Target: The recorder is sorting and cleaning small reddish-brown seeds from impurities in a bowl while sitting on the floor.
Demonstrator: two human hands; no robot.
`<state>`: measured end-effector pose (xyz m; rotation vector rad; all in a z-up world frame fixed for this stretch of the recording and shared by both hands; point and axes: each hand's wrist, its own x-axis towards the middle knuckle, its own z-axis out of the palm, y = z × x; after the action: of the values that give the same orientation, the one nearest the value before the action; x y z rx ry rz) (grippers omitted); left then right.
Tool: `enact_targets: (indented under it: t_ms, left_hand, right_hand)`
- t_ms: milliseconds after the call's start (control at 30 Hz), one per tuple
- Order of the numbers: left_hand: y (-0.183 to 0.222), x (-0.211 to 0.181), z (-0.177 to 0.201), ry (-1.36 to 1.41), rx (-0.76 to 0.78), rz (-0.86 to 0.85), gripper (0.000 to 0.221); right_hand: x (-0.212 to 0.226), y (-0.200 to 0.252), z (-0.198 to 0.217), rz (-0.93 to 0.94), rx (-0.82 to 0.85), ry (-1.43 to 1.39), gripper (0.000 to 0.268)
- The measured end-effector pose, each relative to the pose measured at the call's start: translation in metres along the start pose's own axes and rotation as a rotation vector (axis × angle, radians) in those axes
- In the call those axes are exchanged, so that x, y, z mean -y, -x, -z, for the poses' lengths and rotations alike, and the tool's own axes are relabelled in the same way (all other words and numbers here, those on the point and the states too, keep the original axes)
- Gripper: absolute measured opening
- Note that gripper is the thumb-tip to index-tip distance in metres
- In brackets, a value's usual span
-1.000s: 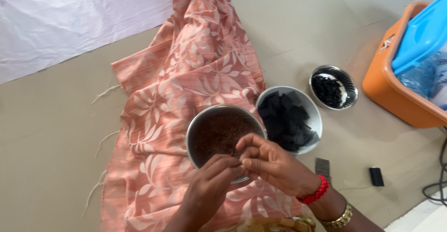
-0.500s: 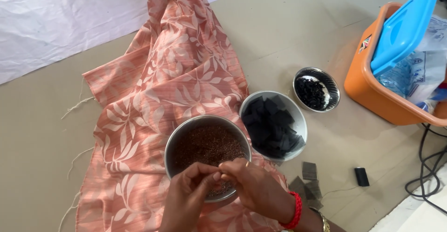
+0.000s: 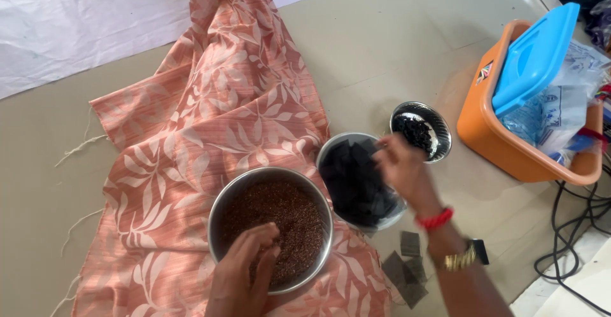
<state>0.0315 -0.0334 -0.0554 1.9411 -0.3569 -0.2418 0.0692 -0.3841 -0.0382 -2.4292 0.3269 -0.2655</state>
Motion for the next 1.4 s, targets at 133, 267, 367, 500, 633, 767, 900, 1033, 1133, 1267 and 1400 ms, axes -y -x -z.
enact_targets:
  t_ms: [133, 267, 367, 500, 633, 767, 900, 1033, 1133, 1267, 1400]
  left_hand:
    - [0.004, 0.013, -0.007, 0.067, 0.016, 0.003, 0.021]
    - [0.0, 0.006, -0.008, 0.066, 0.025, 0.039, 0.02]
    - [0.0, 0.001, -0.008, 0.046, 0.037, 0.034, 0.019]
    - [0.001, 0.001, -0.004, 0.072, 0.065, 0.08, 0.024]
    - [0.004, -0.004, -0.003, 0.123, 0.045, 0.068, 0.02]
    - [0.003, -0.01, -0.002, 0.125, 0.054, 0.09, 0.02]
    - [0.006, -0.015, 0.001, 0.193, 0.033, 0.07, 0.016]
    - [0.006, -0.024, 0.012, 0.19, 0.061, 0.168, 0.023]
    - [0.007, -0.025, 0.014, 0.192, 0.064, 0.137, 0.018]
    - [0.002, -0.028, 0.015, 0.233, 0.048, 0.184, 0.024]
    - [-0.007, -0.038, 0.021, 0.411, -0.039, 0.248, 0.029]
  right_hand:
    - [-0.104, -0.049, 0.018, 0.047, -0.201, 0.353, 0.019]
    - [-0.122, -0.057, -0.015, 0.113, -0.173, 0.259, 0.021]
    - [-0.124, -0.039, -0.057, 0.026, 0.053, 0.124, 0.024]
    - [-0.12, -0.007, -0.091, -0.058, 0.171, 0.168, 0.037]
    - [-0.104, 0.01, -0.087, -0.145, 0.067, 0.202, 0.026]
    - [-0.098, 0.024, -0.078, 0.007, 0.065, 0.082, 0.041]
    - [-0.124, 0.034, -0.094, 0.093, -0.004, 0.177, 0.038]
    - [-0.117, 0.03, -0.088, -0.227, 0.093, 0.138, 0.029]
    - [-0.096, 0.03, -0.071, -0.243, 0.02, -0.194, 0.024]
    - [-0.008, 0.036, -0.037, -0.325, 0.072, -0.854, 0.021]
    - [0.064, 0.046, -0.03, -0.226, 0.211, -1.065, 0.018]
